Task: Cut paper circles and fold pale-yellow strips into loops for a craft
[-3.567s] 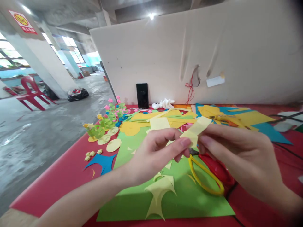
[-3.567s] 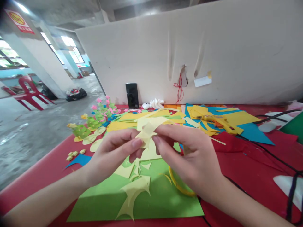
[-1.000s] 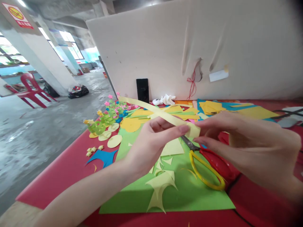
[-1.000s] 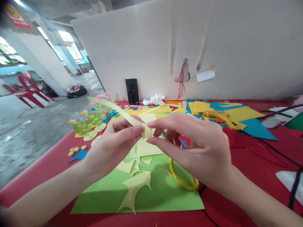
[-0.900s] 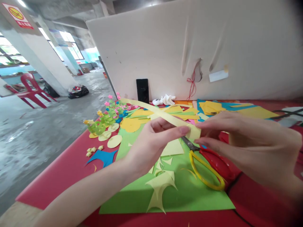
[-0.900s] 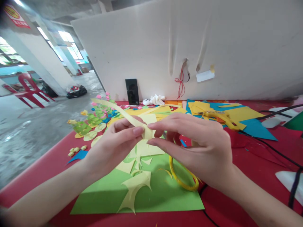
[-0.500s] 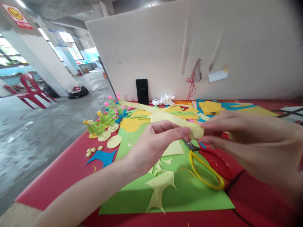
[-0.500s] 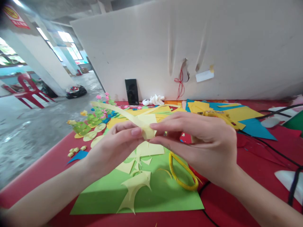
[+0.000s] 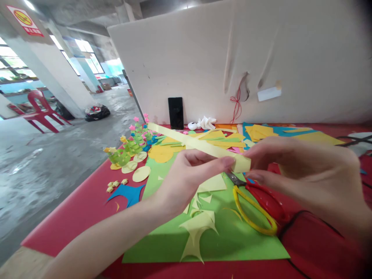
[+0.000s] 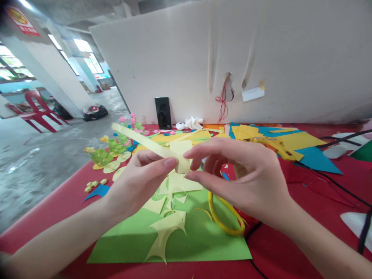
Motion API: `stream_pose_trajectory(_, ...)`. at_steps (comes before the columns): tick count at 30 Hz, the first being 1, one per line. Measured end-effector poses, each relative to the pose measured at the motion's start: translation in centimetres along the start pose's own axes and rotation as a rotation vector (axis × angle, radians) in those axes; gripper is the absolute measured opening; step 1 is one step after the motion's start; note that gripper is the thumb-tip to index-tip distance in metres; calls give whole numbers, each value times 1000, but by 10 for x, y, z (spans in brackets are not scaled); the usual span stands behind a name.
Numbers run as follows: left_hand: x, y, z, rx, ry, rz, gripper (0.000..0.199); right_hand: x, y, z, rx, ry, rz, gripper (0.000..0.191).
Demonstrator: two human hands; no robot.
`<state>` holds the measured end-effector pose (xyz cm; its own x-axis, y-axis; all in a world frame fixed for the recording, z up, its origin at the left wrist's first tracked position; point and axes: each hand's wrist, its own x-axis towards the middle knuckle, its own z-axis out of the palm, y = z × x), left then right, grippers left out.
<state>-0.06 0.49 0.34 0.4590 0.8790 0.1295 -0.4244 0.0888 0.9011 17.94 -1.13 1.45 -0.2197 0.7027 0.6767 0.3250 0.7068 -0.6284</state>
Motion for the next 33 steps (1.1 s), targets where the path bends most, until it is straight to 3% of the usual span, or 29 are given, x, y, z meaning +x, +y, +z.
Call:
stream_pose_trajectory(4,-2,-1,-1,78,43,30,6,2,-5,1,19,-21,128,10)
stream_pose_trajectory(8,-3,0,0,224,41,110,9,1,-8,1,-87,-76,101,6)
stream_pose_trajectory(12,-6,3,2,358,24,176,11,0,-7,-2,-38,-160,103,10)
stream_pose_trajectory(22,-5,3,1,368,-4,163,5,-6,6,-1,259,-65,320,13)
stream_pose_trajectory(33,1,1,-1,375,111,73,12,2,0,5,197,-139,336,13)
